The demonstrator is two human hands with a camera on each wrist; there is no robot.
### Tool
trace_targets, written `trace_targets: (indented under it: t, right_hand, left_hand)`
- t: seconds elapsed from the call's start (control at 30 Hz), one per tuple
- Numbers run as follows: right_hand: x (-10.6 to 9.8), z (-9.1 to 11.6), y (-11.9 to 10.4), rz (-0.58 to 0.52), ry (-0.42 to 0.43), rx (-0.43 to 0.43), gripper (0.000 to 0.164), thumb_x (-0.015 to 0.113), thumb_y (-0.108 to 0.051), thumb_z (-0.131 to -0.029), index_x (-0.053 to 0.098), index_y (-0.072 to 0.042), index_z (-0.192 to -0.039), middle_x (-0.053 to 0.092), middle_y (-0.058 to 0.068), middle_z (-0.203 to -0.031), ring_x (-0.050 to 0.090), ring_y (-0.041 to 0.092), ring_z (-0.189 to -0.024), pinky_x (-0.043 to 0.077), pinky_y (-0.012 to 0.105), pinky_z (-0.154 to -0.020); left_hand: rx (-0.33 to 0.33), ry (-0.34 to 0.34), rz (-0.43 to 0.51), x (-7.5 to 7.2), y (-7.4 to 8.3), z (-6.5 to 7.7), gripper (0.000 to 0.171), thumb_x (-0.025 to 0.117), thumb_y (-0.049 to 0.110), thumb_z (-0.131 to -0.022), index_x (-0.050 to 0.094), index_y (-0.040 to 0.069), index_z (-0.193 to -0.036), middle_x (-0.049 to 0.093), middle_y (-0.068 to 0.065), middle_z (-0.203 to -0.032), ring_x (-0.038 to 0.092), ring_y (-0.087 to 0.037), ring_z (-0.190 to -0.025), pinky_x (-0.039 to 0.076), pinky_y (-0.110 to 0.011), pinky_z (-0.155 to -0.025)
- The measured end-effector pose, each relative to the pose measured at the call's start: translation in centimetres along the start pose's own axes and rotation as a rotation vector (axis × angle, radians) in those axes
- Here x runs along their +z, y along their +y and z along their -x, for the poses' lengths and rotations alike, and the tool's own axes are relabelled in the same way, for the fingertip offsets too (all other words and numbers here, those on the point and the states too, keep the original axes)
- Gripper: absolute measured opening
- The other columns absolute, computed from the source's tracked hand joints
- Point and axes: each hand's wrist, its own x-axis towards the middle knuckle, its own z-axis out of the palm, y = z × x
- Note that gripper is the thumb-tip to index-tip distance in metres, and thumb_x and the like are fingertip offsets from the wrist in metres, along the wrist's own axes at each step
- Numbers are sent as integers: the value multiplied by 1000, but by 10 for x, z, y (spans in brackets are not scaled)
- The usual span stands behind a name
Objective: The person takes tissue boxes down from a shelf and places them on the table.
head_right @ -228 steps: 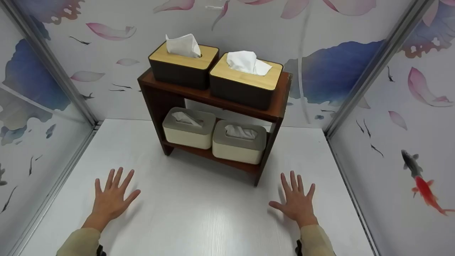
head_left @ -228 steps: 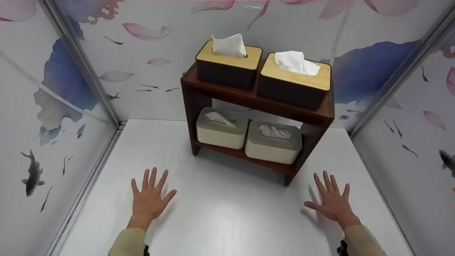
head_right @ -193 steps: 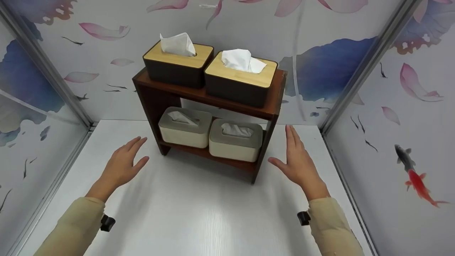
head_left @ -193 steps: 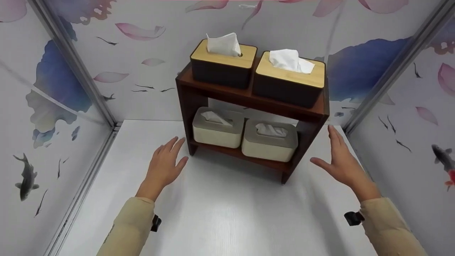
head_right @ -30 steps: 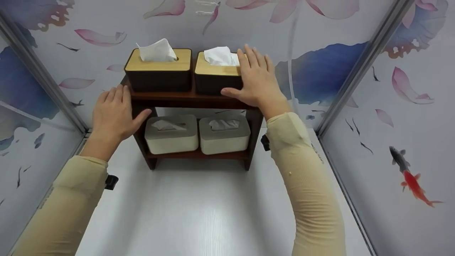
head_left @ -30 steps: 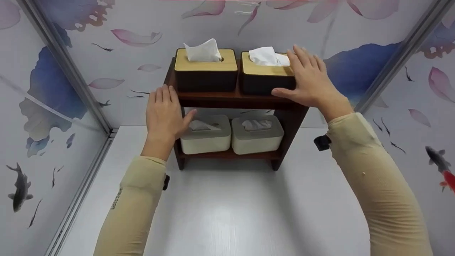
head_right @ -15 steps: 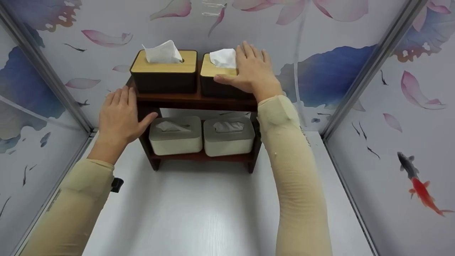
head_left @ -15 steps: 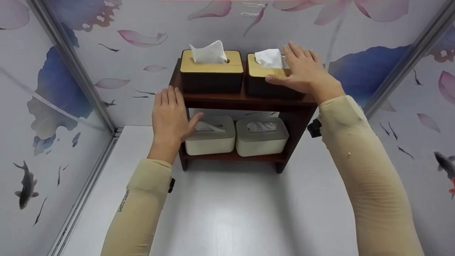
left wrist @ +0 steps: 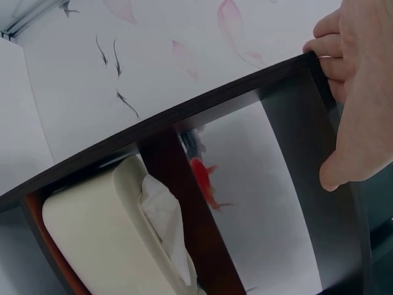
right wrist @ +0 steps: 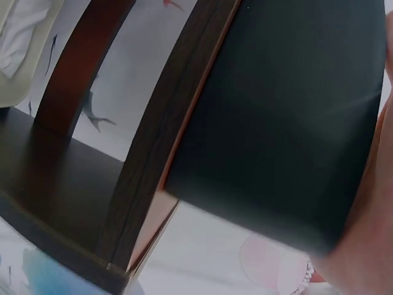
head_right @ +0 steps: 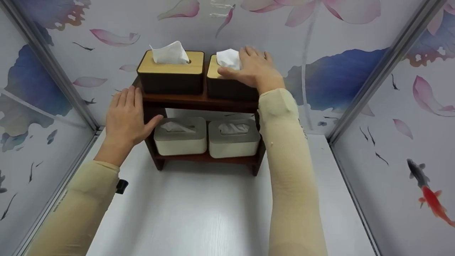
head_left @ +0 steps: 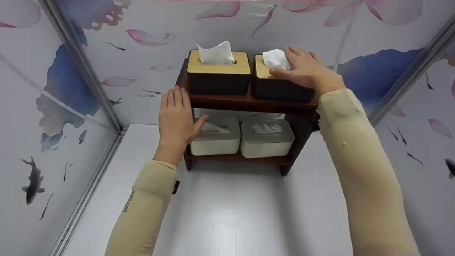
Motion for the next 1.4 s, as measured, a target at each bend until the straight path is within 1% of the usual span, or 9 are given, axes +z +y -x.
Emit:
trace_targets:
  t: [0.07,0.23,0.43,0.6,0.7,0.83,1.0,1.23,1.4]
  right_hand:
    - [1,-3,-1,-14,-17,-3,104,34,-79,-86,-1,-12,-157,-3,13,-165,-2,35,-153,-7,56,-122]
    - [2,-8,-1,-27,-97,-6,102,33,-78,-87,-7,-14,-156,-12,9,-164,-10,29,-153,-12,56,-121]
    - [-1,-11,-1,-38,-140,-29,102,38,-76,-88,-6,-15,-157,-11,9,-164,-10,29,-153,-12,57,-120]
    - [-3,-11,-2,-20,-151,-61,108,45,-76,-85,-5,-13,-157,-9,13,-164,-8,31,-153,-10,60,-120]
    - [-3,-10,-3,-30,-155,-59,109,49,-75,-84,-5,-14,-157,-9,12,-165,-8,30,-153,-10,59,-120]
    - [-3,-10,-4,-24,-169,-52,109,50,-74,-84,-7,-17,-157,-12,10,-164,-10,30,-153,-11,59,-120]
    - [-3,-11,-5,13,-185,-57,111,52,-74,-83,-7,-15,-157,-12,13,-164,-9,36,-152,-9,62,-119]
    - [-2,-8,-8,42,-185,-47,121,64,-72,-77,-10,-18,-156,-11,10,-165,-8,38,-152,-8,62,-119]
    - [0,-6,-10,51,-160,-52,123,67,-71,-75,-9,-18,-157,-7,11,-165,-4,39,-152,-6,63,-119]
  left_hand:
    - [1,1,-5,1,1,0,100,33,73,-92,17,-6,-153,23,-24,-159,26,-36,-148,17,-45,-124]
    - [4,4,-3,3,2,0,100,33,73,-92,17,-5,-153,22,-23,-159,25,-36,-148,16,-45,-124]
    - [-1,20,-3,4,-1,0,101,34,73,-92,17,-6,-153,23,-23,-159,25,-36,-148,16,-45,-124]
    - [0,24,5,5,-1,0,100,34,72,-92,16,-6,-153,22,-23,-159,25,-36,-148,16,-45,-124]
    - [1,24,3,5,-1,0,100,33,73,-92,16,-6,-153,22,-24,-159,24,-36,-148,16,-45,-124]
    - [1,18,-12,6,-1,0,101,33,73,-92,15,-6,-153,21,-24,-160,23,-36,-149,15,-44,-125]
    - [2,17,-22,7,-1,0,101,33,73,-92,13,-6,-153,20,-23,-160,22,-36,-149,14,-44,-125]
    - [0,45,-8,9,-1,0,102,36,73,-91,14,-5,-153,21,-23,-160,23,-36,-148,15,-44,-125]
    - [-2,54,2,10,-1,0,102,37,73,-91,14,-6,-153,22,-23,-159,24,-36,-148,15,-44,-125]
